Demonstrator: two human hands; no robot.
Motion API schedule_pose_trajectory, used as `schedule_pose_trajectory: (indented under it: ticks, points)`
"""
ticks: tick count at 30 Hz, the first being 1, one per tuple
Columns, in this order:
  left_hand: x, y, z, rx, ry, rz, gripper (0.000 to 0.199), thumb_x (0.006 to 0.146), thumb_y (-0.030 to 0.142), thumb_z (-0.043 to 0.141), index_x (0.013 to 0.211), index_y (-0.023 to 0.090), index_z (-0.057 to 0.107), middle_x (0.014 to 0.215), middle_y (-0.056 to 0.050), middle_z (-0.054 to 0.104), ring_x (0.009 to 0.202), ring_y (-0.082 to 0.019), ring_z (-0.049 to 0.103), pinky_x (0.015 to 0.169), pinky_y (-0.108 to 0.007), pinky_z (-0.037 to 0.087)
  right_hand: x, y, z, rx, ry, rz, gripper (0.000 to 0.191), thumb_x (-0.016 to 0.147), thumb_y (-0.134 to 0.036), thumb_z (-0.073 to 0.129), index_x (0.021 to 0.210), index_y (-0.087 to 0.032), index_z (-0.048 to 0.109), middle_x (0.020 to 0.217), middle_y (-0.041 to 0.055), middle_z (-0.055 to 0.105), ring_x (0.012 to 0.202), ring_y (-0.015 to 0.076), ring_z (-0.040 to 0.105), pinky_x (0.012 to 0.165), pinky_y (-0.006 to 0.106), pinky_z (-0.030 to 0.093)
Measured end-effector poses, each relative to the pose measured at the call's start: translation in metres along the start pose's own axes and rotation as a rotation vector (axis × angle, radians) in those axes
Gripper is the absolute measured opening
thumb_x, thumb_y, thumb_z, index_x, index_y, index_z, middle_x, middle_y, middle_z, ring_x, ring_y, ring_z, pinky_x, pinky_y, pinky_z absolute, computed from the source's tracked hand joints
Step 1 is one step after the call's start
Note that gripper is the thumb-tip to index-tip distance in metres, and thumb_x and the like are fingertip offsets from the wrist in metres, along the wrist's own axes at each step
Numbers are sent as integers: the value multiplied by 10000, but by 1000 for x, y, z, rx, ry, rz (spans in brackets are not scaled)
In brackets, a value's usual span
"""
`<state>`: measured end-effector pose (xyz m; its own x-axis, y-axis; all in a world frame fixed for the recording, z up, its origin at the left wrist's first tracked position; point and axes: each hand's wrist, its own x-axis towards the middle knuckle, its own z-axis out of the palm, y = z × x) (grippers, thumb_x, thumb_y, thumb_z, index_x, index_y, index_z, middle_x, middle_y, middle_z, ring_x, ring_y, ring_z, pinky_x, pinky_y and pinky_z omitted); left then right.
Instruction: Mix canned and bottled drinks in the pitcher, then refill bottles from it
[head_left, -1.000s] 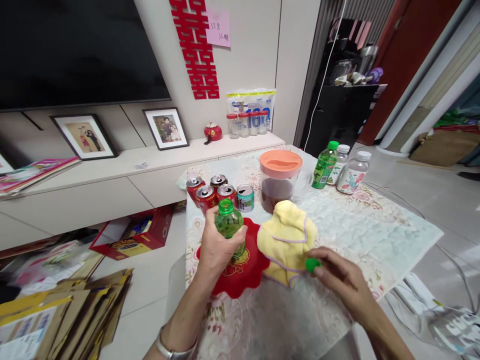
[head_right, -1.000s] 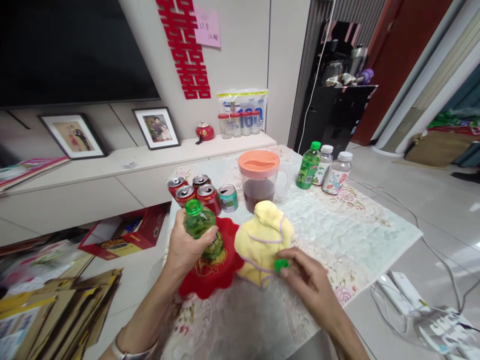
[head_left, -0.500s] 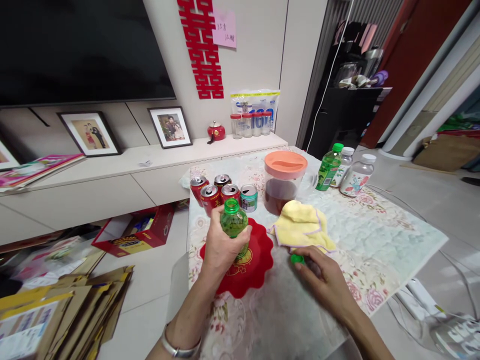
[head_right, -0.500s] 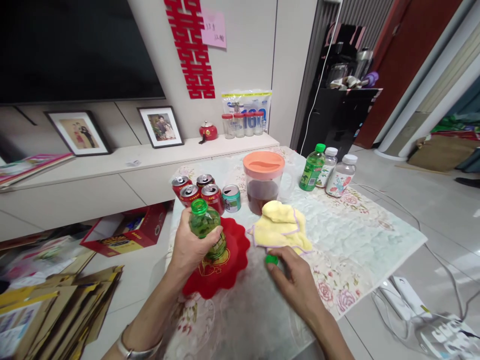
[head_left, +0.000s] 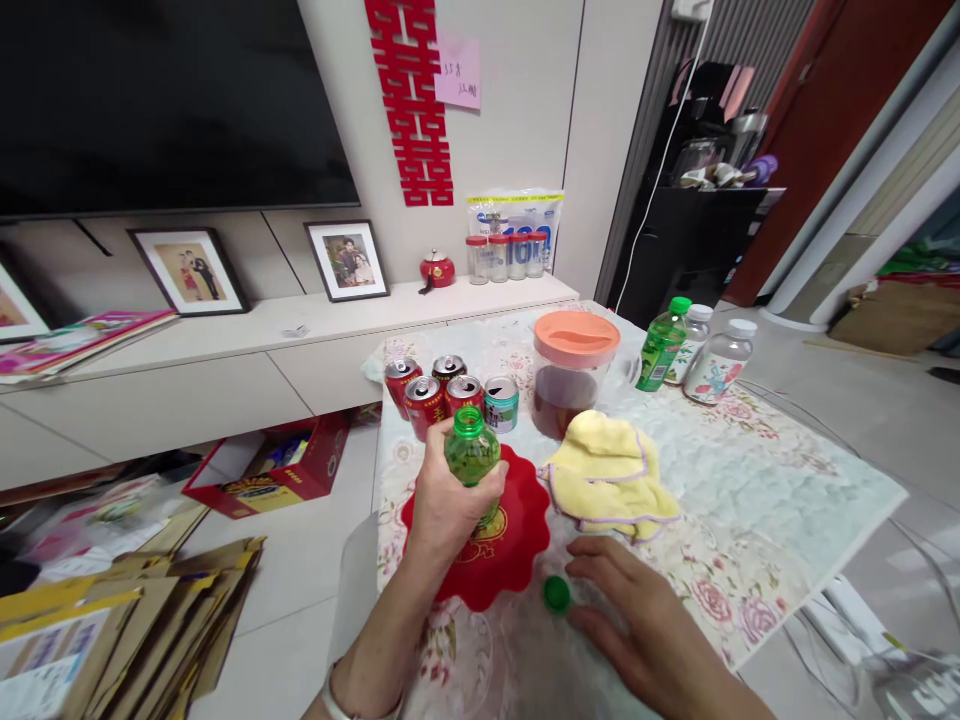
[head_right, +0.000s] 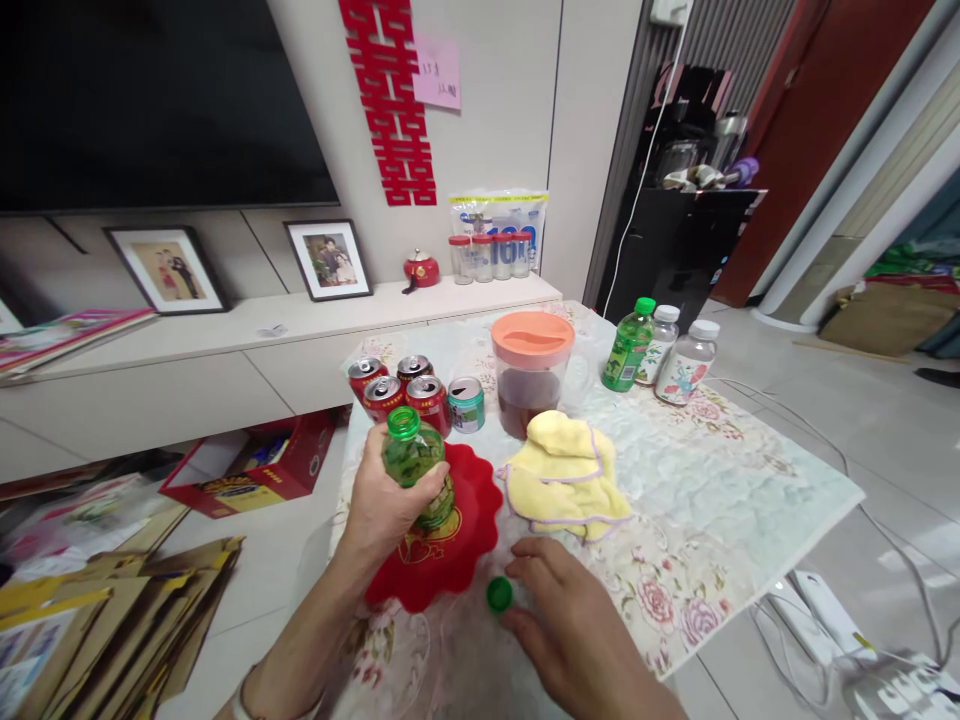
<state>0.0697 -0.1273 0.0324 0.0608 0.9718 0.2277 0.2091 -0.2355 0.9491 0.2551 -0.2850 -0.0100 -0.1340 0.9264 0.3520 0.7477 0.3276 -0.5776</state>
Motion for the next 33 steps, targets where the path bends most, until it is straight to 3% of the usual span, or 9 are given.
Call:
schedule_pose_trajectory:
  ticks: [4, 7, 9, 12, 18, 24, 28, 31, 33]
  points:
    - [0, 2, 1, -2, 7, -7, 532, 653, 357, 759, 1097, 236, 491, 881, 25, 658, 768, -185, 688, 763, -318, 565, 23, 23, -35, -100, 307, 14, 75, 1014, -225, 577, 1069, -254, 619, 1022, 54, 731, 926, 196, 713, 790, 302, 575]
    - [1, 2, 1, -7, 4, 0, 530, 657, 353, 755, 1100, 236, 488, 885, 25, 654, 772, -183, 685, 768, -317, 562, 46, 60, -45, -292, 429, 66, 179, 977, -313, 608, 1101, -202, 673, 1134, 141, 723, 1100, 315, 662, 953, 478, 543]
    - [2, 0, 1, -13, 1, 4, 530, 660, 350, 759, 1101, 238, 488, 888, 26, 654, 775, -182, 683, 773, -317, 561, 58, 84, -42, -337, 364, 174, 420, 882, -375, 674, 1238, -153, 685, 1343, 215, 645, 1259, 420, 579, 1034, 592, 495]
    - [2, -2, 0, -32, -12, 8, 524, 671, 335, 764, 1104, 242, 485, 890, 28, 660, 777, -178, 684, 771, -309, 562, 62, 103, -34, -298, 264, 263, 602, 814, -255, 607, 1410, -167, 624, 1406, 188, 621, 1258, 376, 621, 1023, 533, 536]
    - [1, -3, -1, -54, -27, -3, 531, 680, 322, 767, 1123, 245, 485, 886, 33, 675, 775, -174, 691, 772, -302, 567, 35, 90, -48, -242, 298, 312, 556, 831, -212, 502, 1363, -238, 659, 1277, 89, 722, 1119, 261, 703, 976, 410, 557]
    - [1, -3, 0, -46, -22, -21, 534, 675, 336, 769, 1121, 250, 489, 893, 27, 670, 786, -187, 690, 777, -317, 561, 22, 85, -71, -189, -39, 408, 552, 850, -407, 609, 1363, -220, 690, 1266, 135, 745, 1104, 338, 703, 959, 507, 557]
    - [1, -6, 1, -27, -8, -13, 537, 674, 346, 757, 1130, 247, 491, 912, 12, 672, 799, -201, 686, 796, -341, 558, 47, 86, -89, -130, 287, 442, 577, 846, -575, 649, 1288, -212, 727, 1349, 160, 709, 1229, 393, 638, 1041, 576, 493]
    - [1, -6, 1, -22, -14, -9, 543, 687, 352, 759, 1145, 252, 485, 902, 16, 673, 788, -197, 684, 785, -333, 558, 81, 93, -100, 204, 541, 529, 537, 734, -555, 780, 1150, -216, 768, 1296, 158, 732, 1210, 394, 653, 1028, 550, 499]
    - [1, -6, 1, -24, -18, -11, 537, 689, 343, 757, 1142, 255, 484, 880, 26, 670, 769, -190, 683, 766, -318, 558, 105, 101, -103, 335, 587, 537, 541, 704, -578, 808, 1106, -218, 769, 1266, 151, 745, 1214, 384, 656, 1040, 537, 491]
